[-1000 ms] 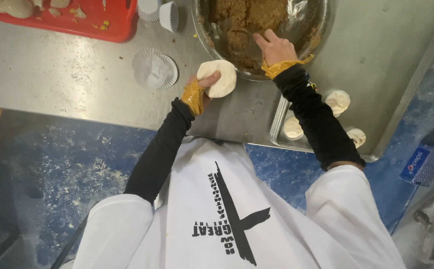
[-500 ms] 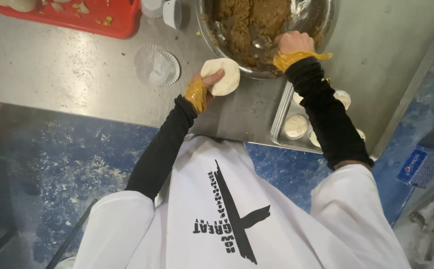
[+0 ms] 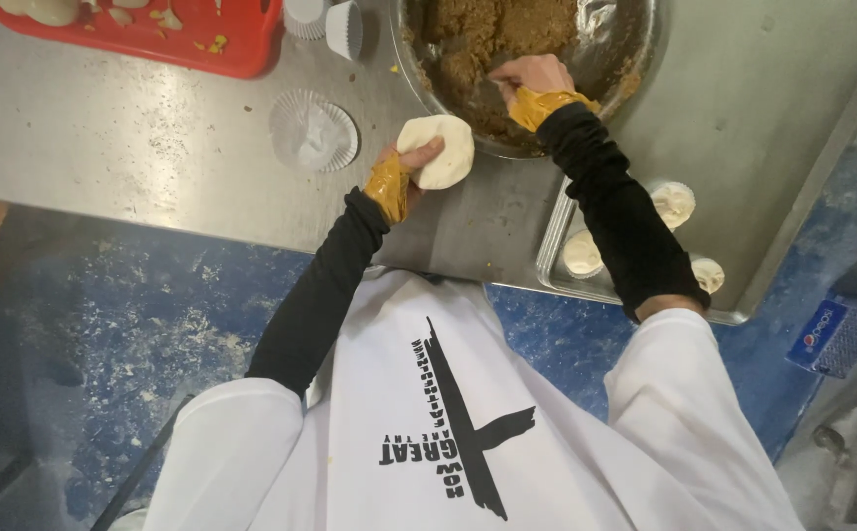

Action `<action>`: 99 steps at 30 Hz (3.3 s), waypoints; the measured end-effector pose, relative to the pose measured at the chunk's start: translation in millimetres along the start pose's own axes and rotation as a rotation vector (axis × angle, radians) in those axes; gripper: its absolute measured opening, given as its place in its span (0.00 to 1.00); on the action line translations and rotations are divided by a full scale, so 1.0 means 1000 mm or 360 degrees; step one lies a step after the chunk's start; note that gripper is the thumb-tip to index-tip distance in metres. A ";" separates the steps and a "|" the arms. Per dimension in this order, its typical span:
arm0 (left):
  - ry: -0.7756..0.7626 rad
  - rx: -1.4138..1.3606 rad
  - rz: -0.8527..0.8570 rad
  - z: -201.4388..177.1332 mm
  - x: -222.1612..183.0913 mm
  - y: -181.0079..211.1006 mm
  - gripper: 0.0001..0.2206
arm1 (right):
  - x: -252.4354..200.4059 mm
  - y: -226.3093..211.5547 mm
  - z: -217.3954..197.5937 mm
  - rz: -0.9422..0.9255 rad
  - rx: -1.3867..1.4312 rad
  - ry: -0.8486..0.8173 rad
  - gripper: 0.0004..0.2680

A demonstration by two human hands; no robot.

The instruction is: The recorder prepares stuffed pastries by placing meat filling and boiled egg pieces into dough circles, then sealing them.

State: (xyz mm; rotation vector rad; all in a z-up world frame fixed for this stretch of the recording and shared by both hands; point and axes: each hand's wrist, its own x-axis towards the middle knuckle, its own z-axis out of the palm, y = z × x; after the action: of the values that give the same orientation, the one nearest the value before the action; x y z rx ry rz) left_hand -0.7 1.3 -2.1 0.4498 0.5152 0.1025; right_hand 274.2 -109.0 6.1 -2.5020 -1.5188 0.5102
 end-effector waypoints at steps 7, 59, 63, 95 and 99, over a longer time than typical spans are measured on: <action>-0.0069 -0.0106 0.0027 0.004 -0.005 0.003 0.20 | 0.016 0.010 0.004 -0.0128 0.0419 -0.0088 0.10; 0.0056 -0.0213 0.0718 0.050 0.006 -0.027 0.24 | -0.188 -0.142 -0.106 -0.0226 0.0349 0.0819 0.14; 0.0026 -0.0244 0.0788 0.061 0.006 -0.033 0.26 | -0.180 -0.149 -0.108 0.0071 0.0724 0.0425 0.12; -0.0262 0.0065 0.0530 0.070 -0.093 0.022 0.29 | -0.110 -0.093 -0.058 -0.0124 0.1158 0.0363 0.09; -0.0306 0.0103 0.0525 0.049 -0.115 0.035 0.31 | -0.103 -0.140 -0.025 -0.0069 0.1765 -0.0102 0.11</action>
State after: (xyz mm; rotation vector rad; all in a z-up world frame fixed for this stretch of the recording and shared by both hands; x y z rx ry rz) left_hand -75.9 -9.7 103.1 0.5989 0.2527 0.3572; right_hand 124.4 -134.1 94.6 -1.5760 -0.8757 1.0561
